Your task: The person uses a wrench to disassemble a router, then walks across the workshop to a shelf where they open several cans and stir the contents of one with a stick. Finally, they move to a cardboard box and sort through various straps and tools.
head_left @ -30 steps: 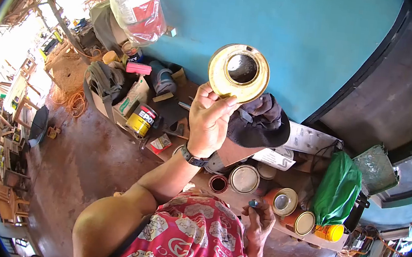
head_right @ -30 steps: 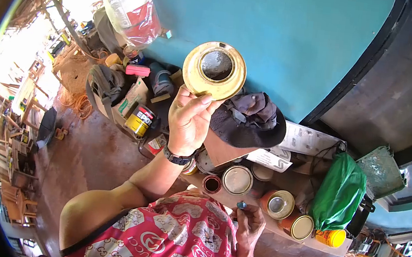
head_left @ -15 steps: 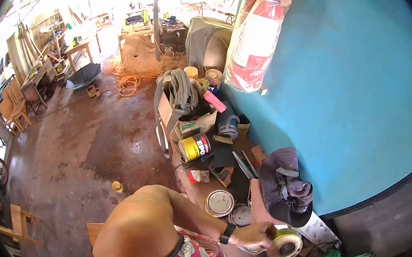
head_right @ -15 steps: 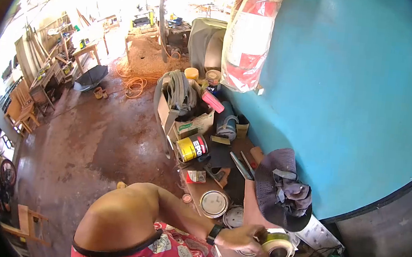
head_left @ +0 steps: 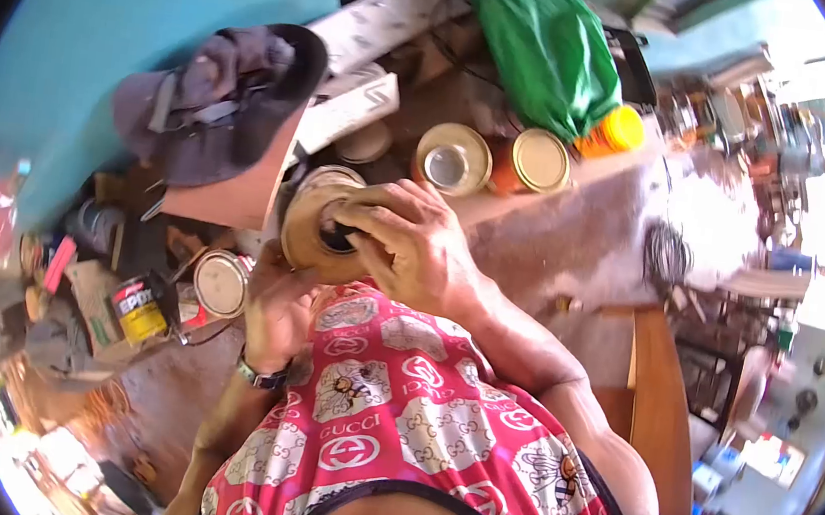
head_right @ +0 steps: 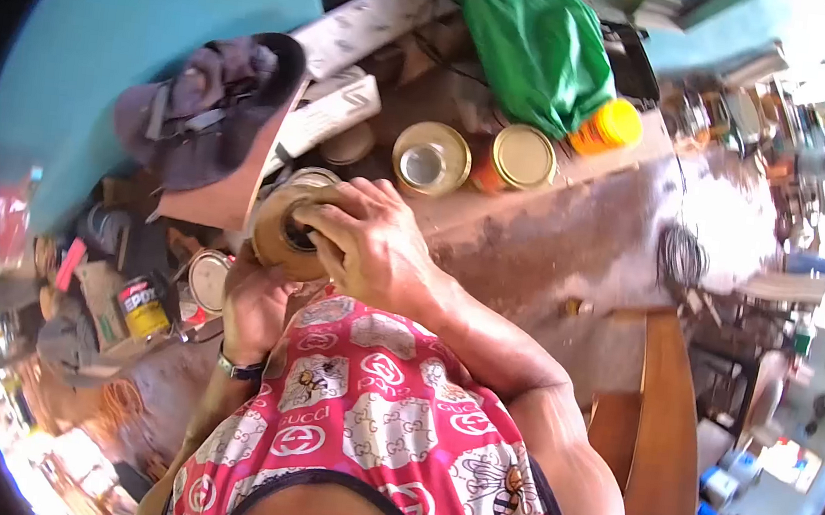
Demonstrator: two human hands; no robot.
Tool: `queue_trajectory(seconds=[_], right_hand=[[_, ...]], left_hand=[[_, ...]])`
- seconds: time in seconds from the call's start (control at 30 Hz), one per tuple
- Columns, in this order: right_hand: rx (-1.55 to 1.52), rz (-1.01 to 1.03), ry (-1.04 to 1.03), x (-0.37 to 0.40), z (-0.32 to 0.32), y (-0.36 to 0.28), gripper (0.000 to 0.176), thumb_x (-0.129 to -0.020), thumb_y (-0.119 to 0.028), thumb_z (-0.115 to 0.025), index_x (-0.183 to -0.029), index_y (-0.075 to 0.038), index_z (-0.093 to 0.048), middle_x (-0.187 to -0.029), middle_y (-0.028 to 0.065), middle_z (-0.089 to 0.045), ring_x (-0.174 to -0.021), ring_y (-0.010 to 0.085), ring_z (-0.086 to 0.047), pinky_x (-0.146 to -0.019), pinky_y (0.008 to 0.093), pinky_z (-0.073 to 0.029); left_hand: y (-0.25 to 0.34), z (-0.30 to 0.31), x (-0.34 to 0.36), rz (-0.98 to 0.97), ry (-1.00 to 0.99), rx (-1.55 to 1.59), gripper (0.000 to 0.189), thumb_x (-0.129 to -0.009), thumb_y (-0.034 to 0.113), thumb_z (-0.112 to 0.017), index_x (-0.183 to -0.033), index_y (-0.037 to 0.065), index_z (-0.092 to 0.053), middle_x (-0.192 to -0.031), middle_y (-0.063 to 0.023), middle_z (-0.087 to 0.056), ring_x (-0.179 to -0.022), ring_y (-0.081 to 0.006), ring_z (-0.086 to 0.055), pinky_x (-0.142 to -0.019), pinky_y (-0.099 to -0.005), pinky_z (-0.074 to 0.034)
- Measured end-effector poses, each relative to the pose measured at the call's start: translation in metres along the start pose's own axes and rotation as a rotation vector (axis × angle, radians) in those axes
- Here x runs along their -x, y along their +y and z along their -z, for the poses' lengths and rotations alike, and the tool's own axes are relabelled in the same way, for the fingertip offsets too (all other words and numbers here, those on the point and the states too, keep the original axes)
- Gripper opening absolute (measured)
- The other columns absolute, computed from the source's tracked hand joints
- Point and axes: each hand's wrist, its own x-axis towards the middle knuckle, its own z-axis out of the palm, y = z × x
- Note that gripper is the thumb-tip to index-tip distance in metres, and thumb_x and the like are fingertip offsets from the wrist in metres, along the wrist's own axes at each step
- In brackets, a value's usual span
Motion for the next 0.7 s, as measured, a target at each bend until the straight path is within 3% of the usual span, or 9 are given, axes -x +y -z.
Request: queue_trajectory(seconds=[0.03,0.17,0.23,0.27,0.3,0.4,0.43,0.53,0.7], right_hand=[[-0.029,-0.017,0.050,0.007,0.000,0.002,0.028,-0.078,-0.006,-0.076,-0.105,-0.006,-0.071,-0.107,0.0103,-0.069,-0.093,0.0299,-0.065,-0.079,0.0418,-0.049],[-0.152,-0.157,0.185,0.026,0.008,0.004,0.026,-0.078,0.002,-0.074,-0.104,-0.002,-0.072,-0.103,0.0150,-0.070,-0.084,0.0310,-0.070,-0.072,0.0403,-0.058],[-0.124,-0.295,0.201,0.033,0.024,0.002,0.024,-0.080,0.007,-0.071,-0.102,-0.001,-0.072,-0.097,0.0164,-0.071,-0.083,0.0295,-0.072,-0.068,0.0375,-0.059],[-0.074,-0.290,0.221,0.041,0.030,0.010,0.023,-0.080,0.007,-0.071,-0.102,0.000,-0.072,-0.097,0.0163,-0.072,-0.083,0.0291,-0.072,-0.069,0.0370,-0.059],[-0.026,-0.285,0.239,0.048,0.035,0.018,0.023,-0.080,0.007,-0.071,-0.102,0.000,-0.072,-0.097,0.0162,-0.072,-0.084,0.0287,-0.073,-0.070,0.0366,-0.059],[0.154,-0.309,0.334,0.060,0.060,0.032,0.021,-0.081,0.005,-0.071,-0.101,0.000,-0.073,-0.099,0.0153,-0.073,-0.082,0.0271,-0.072,-0.073,0.0345,-0.058],[0.229,-0.329,0.362,0.064,0.067,0.037,0.019,-0.082,0.005,-0.071,-0.101,0.000,-0.073,-0.098,0.0149,-0.074,-0.081,0.0257,-0.072,-0.074,0.0336,-0.057],[0.161,-0.464,0.460,0.069,0.086,0.051,0.016,-0.085,0.003,-0.072,-0.101,0.001,-0.073,-0.094,0.0115,-0.075,-0.080,0.0176,-0.071,-0.074,0.0289,-0.055],[-0.003,-0.473,0.490,0.058,0.087,0.065,0.019,-0.086,0.002,-0.072,-0.105,0.001,-0.073,-0.093,0.0101,-0.074,-0.080,0.0153,-0.069,-0.076,0.0277,-0.054]], left_hand=[[-0.002,0.006,-0.004,0.031,-0.012,-0.011,0.043,-0.086,-0.004,-0.065,-0.126,-0.001,-0.048,-0.117,-0.0156,-0.065,-0.109,-0.0241,-0.066,-0.093,-0.0364,-0.054],[-0.003,0.033,0.000,0.018,0.052,-0.155,0.047,-0.088,0.007,-0.063,-0.132,-0.002,-0.050,-0.124,-0.0138,-0.064,-0.110,-0.0240,-0.066,-0.094,-0.0369,-0.054],[0.009,0.012,-0.002,0.061,0.050,-0.154,0.047,-0.088,0.008,-0.063,-0.133,-0.002,-0.051,-0.124,-0.0136,-0.065,-0.109,-0.0239,-0.067,-0.092,-0.0380,-0.056],[0.016,0.001,-0.006,0.075,0.022,-0.091,0.046,-0.088,0.002,-0.061,-0.132,-0.003,-0.048,-0.124,-0.0164,-0.063,-0.112,-0.0267,-0.066,-0.101,-0.0436,-0.055],[0.018,0.000,-0.011,0.074,0.030,-0.094,0.046,-0.088,0.002,-0.061,-0.132,-0.003,-0.048,-0.124,-0.0164,-0.063,-0.112,-0.0267,-0.066,-0.101,-0.0436,-0.055],[0.019,0.026,-0.021,-0.008,0.045,-0.217,0.043,-0.090,0.004,-0.061,-0.132,0.000,-0.051,-0.125,-0.0147,-0.063,-0.109,-0.0268,-0.068,-0.094,-0.0409,-0.059],[0.027,0.004,-0.022,-0.051,0.030,-0.209,0.043,-0.091,0.006,-0.062,-0.132,-0.001,-0.051,-0.125,-0.0148,-0.063,-0.107,-0.0260,-0.068,-0.091,-0.0397,-0.059],[0.037,0.007,-0.026,-0.115,0.040,-0.217,0.042,-0.092,0.009,-0.062,-0.131,-0.001,-0.050,-0.126,-0.0153,-0.063,-0.110,-0.0260,-0.067,-0.092,-0.0405,-0.058],[0.044,0.003,-0.030,-0.248,-0.001,-0.165,0.042,-0.093,0.013,-0.059,-0.134,0.001,-0.056,-0.135,-0.0135,-0.062,-0.121,-0.0285,-0.063,-0.100,-0.0475,-0.055]])
